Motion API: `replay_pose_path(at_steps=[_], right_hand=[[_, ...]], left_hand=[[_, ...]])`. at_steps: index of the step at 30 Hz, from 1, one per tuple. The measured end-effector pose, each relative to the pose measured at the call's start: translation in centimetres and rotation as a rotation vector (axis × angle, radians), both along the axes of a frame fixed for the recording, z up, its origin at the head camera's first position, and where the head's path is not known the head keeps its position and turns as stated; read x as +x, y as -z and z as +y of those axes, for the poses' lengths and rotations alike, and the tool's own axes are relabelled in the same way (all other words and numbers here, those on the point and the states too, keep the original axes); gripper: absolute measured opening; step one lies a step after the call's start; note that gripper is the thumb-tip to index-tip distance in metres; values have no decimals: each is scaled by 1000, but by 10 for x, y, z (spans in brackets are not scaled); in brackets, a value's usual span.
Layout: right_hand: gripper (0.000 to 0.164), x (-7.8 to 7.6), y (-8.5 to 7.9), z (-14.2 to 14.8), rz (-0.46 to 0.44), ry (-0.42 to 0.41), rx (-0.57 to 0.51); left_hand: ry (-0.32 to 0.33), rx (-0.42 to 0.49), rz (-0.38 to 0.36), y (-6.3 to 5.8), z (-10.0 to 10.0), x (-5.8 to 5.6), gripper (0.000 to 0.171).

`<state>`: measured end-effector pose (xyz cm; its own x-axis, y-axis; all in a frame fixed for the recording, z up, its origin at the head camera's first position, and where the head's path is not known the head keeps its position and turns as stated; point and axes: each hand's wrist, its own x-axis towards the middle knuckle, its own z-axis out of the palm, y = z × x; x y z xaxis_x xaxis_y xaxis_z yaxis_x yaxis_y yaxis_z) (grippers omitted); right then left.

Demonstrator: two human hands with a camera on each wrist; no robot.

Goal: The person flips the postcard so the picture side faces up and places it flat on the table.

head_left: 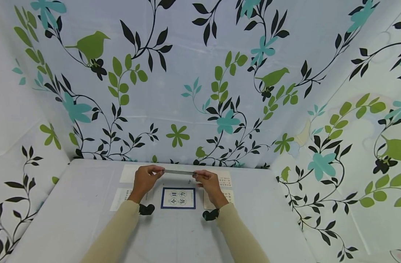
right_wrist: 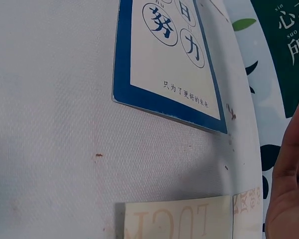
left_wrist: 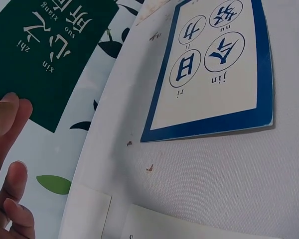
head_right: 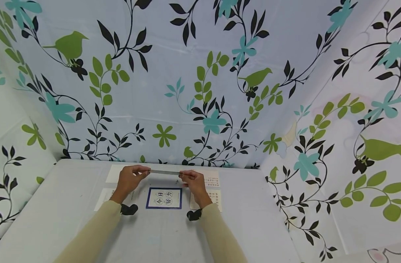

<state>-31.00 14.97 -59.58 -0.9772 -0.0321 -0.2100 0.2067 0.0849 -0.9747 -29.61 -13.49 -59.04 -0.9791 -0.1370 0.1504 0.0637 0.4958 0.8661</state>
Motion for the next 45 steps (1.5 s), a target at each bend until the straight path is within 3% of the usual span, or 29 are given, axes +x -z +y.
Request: replay_pose_path(at_steps=[10,31,38,45], right_hand=[[17,1,0,-4,-8,72,68],[20,5,0,-14,53,167,47],[38,6,0,-13,51,127,92],[58,6,4,-14,20,87,117]], left_hand=[[-32,0,-3,0,6,-1,18],[-95,69,31,4,13,2,17],[-62,22,17,1,11,6,32],[1,-1,-80,7,9,3,52]])
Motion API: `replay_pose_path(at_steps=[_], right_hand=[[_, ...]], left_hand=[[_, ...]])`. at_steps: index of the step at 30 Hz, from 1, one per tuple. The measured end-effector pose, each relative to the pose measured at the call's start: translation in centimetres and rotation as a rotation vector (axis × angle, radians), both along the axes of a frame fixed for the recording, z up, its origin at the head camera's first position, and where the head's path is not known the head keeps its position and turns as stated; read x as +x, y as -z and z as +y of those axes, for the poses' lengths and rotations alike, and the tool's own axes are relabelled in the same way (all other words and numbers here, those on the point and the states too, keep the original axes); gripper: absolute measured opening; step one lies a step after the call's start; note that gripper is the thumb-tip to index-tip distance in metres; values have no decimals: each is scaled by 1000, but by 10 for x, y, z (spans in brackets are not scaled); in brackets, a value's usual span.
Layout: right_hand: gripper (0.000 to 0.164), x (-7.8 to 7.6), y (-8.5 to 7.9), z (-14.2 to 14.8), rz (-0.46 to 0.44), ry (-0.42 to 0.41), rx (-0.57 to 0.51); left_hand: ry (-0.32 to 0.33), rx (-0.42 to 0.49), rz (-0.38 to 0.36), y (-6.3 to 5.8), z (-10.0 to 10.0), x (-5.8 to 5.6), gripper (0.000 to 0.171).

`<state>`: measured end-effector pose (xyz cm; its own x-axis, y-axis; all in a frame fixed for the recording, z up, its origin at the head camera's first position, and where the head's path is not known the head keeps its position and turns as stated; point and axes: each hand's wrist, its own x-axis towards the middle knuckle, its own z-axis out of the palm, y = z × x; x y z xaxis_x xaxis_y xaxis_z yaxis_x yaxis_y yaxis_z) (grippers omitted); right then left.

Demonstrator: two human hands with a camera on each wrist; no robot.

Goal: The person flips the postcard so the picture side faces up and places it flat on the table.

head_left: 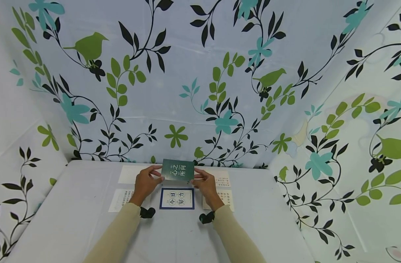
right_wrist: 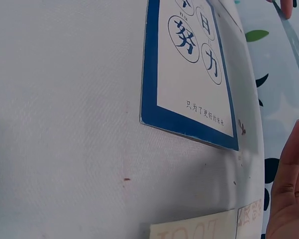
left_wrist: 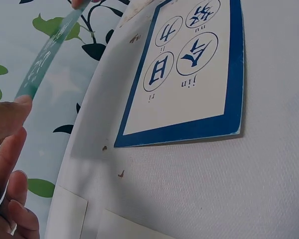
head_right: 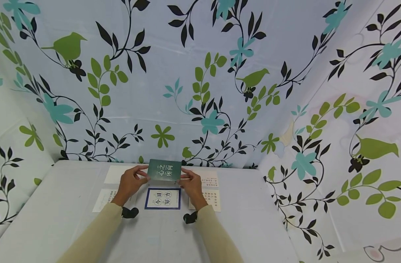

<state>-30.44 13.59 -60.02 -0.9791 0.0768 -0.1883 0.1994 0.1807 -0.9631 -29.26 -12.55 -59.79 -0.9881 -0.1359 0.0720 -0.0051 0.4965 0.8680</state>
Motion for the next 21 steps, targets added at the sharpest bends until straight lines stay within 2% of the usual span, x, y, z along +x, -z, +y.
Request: replay_pose_path(at_steps=[6,14,21], right_hand=[[58,3,1,-2,9,2,30],[44,6,7,-5,36,65,84],[34,5,16,-9,15,106,155]], left_hand=[[17,-12,-15,3,2,-2,53],[1,-57,-11,9,4,0,42],[-20,-113,2,15,4,1,35]])
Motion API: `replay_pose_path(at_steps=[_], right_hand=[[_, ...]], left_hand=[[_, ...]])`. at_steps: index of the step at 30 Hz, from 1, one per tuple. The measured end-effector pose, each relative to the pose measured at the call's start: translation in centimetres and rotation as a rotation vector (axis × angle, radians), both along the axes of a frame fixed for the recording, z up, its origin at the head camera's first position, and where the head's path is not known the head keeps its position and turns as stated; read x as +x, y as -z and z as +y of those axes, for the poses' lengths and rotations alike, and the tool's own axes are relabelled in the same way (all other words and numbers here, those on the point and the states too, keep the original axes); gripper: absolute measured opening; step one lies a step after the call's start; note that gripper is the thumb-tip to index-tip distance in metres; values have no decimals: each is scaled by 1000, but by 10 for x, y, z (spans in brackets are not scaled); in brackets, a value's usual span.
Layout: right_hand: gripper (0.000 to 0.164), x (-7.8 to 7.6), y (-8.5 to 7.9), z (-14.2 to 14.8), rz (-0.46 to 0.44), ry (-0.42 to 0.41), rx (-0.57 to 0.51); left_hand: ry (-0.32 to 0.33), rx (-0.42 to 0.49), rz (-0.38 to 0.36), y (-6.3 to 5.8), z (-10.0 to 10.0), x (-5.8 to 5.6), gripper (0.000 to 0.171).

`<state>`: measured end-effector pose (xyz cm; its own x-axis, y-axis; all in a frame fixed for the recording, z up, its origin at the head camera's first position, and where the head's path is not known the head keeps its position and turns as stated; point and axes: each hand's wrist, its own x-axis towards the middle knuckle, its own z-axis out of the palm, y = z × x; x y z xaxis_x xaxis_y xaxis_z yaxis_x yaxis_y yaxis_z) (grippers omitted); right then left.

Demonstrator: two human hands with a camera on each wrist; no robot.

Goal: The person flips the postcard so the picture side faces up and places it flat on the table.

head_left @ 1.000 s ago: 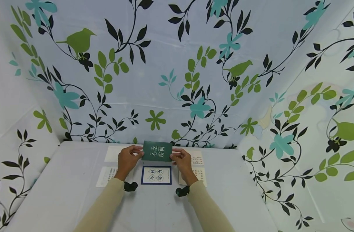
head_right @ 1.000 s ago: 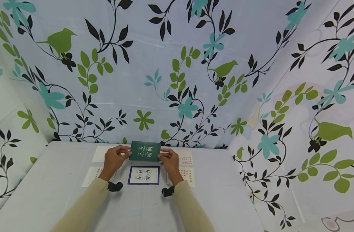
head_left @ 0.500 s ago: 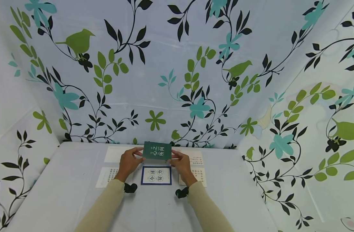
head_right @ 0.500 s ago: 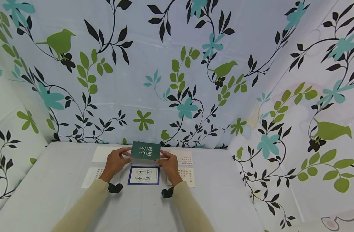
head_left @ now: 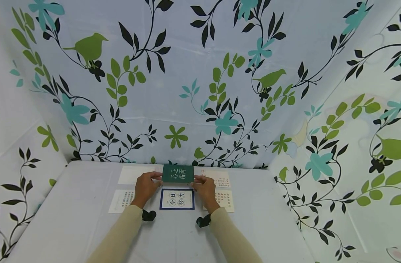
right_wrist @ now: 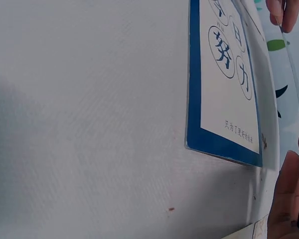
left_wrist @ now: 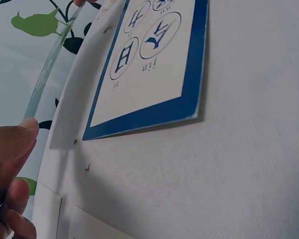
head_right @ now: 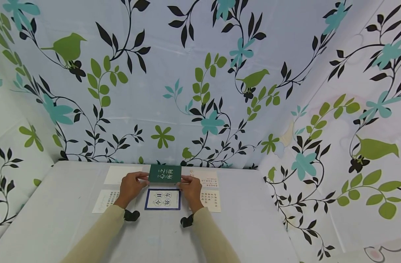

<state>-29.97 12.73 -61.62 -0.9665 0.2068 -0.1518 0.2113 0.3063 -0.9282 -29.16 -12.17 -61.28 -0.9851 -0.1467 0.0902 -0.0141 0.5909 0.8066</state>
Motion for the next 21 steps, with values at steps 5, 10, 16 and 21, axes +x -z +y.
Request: replay_pose_path(at_steps=[5,10,16,21], right_hand=[[26,-1,4,-1,-12,23,33],[23,0,4,-3,-5,34,65],[16,-1,6,-3,-7,65,99],[13,-1,7,-2,-4,67,145]], left_hand=[[-13,-23,28,5,0,0,31],[-19,-26,52,11,1,0,26],[-24,-43,53,18,3,-3,22],[-27,-41,52,20,4,-4,22]])
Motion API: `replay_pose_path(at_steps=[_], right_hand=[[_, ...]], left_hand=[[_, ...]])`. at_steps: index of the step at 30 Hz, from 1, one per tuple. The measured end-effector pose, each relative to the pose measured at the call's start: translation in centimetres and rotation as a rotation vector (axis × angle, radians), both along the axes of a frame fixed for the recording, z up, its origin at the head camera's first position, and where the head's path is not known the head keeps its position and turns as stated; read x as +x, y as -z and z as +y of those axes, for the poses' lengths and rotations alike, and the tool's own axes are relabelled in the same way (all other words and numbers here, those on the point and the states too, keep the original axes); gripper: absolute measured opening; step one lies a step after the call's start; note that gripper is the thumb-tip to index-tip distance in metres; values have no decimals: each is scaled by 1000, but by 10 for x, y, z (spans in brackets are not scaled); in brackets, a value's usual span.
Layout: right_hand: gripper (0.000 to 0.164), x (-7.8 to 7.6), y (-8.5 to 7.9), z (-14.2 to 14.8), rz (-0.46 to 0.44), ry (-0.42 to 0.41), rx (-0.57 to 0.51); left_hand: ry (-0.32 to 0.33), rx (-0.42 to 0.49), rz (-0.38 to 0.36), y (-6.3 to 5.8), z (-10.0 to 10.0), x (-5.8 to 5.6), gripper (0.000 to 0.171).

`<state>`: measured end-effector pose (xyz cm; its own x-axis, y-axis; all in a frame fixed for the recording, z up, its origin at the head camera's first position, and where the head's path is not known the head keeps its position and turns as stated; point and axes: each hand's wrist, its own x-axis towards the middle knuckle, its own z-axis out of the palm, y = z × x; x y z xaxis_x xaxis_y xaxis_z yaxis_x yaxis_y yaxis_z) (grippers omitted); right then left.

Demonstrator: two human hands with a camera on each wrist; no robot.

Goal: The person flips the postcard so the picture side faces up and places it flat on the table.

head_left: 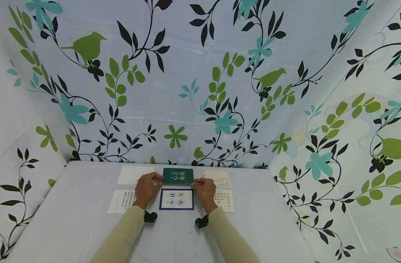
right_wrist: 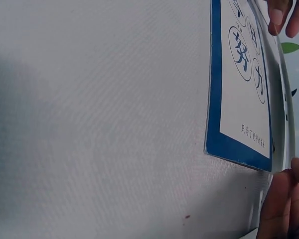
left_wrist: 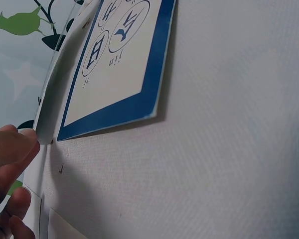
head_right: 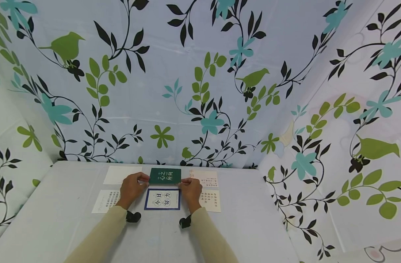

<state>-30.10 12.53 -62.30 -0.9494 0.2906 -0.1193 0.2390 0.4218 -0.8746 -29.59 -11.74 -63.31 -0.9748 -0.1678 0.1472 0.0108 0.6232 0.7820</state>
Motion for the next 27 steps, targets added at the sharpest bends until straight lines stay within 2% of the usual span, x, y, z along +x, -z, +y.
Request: replay_pose_path(at_steps=[8,14,20,27], right_hand=[[12,7,-6,-2,-25,-16,38],[9,8,-6,-4,-25,12,84],[5,5,1,-5,17,26,131],[7,7,-2,-15,119,-47,65]], left_hand=[[15,-2,-10,-1,1,2,23],[15,-9,-7,-5,-2,5,22],[-8,-14,7,-8,-11,7,19],[-46,-15,26,-10,-26,5,17]])
